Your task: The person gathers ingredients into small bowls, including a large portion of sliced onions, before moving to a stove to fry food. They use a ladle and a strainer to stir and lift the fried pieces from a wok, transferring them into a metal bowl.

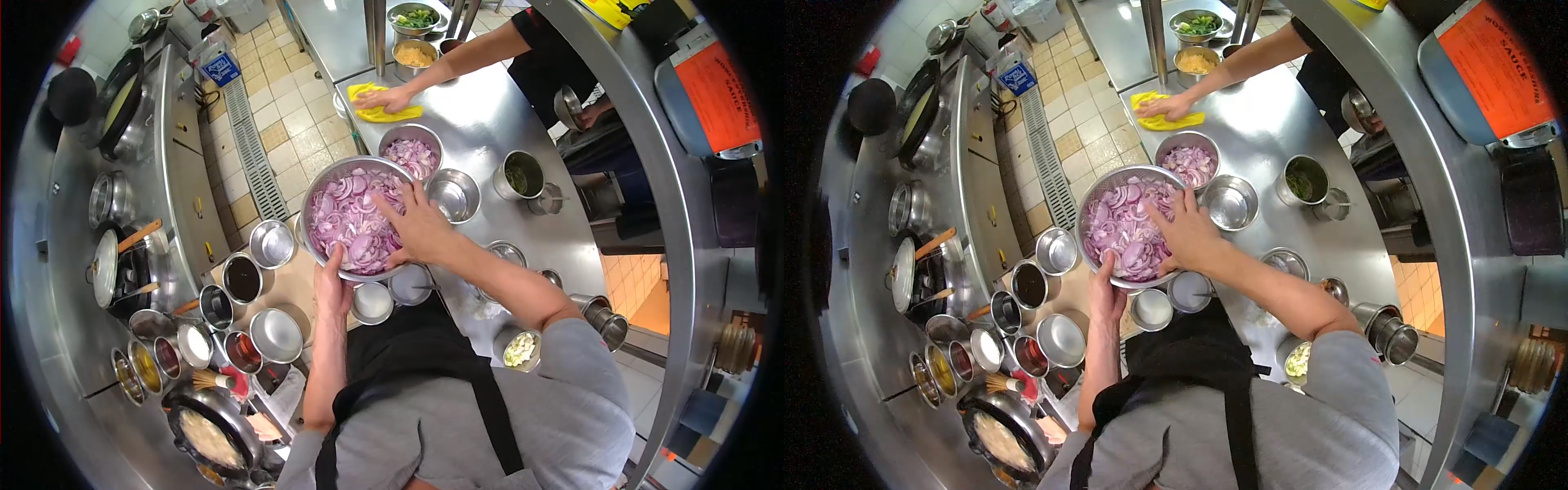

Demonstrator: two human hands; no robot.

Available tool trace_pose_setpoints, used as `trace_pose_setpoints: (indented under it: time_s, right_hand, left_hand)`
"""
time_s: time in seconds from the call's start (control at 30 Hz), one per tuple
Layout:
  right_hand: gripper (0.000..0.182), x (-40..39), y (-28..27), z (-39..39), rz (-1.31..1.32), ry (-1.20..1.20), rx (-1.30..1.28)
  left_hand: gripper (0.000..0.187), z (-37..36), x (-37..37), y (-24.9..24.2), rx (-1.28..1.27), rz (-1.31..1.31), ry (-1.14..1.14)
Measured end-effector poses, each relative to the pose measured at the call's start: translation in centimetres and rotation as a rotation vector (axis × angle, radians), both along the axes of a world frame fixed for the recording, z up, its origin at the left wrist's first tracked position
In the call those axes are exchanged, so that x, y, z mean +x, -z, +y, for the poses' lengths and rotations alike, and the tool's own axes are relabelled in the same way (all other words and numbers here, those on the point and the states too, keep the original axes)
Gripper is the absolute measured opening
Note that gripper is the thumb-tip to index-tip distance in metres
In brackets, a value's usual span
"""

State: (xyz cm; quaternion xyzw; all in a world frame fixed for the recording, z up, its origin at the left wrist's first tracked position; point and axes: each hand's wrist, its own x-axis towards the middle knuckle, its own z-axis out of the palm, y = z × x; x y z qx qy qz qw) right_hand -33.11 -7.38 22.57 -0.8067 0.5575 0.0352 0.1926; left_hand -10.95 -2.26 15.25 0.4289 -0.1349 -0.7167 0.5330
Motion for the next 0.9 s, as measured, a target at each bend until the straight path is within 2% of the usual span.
trace_pose_setpoints:
  time_s: [0.1,0.2,0.3,0.4,0.6,0.83,0.9]
  right_hand:
    - [0.131,-0.6,0.4,0.1,-0.082,-0.040,0.005]
    - [0.131,-0.1,0.9,0.0,-0.183,0.059,0.060]
    - [0.120,1.9,0.4,0.6,-0.139,0.187,0.081]
    - [0.090,1.6,3.7,0.8,-0.312,0.263,-0.075]
    - [0.057,-0.1,7.3,-1.5,-0.424,0.179,-0.140]
    - [0.053,-3.3,1.3,-3.1,-0.613,0.168,0.021]
    - [0.053,-4.2,0.4,-3.4,-0.773,0.249,0.222]
  left_hand:
    - [0.052,0.6,-0.3,0.1,-0.012,0.001,-0.016]
    - [0.051,0.5,-1.2,-1.3,-0.009,-0.043,-0.007]
    - [0.049,0.4,-2.3,-1.0,-0.003,-0.018,0.011]
    - [0.046,0.2,-2.7,-0.7,-0.014,-0.019,0.038]
    - [0.044,0.4,-3.3,-0.3,0.008,-0.040,0.069]
    - [0.043,0.2,-3.5,-1.8,0.011,-0.019,0.077]
    - [0.045,0.2,-3.6,-1.8,0.004,-0.017,0.104]
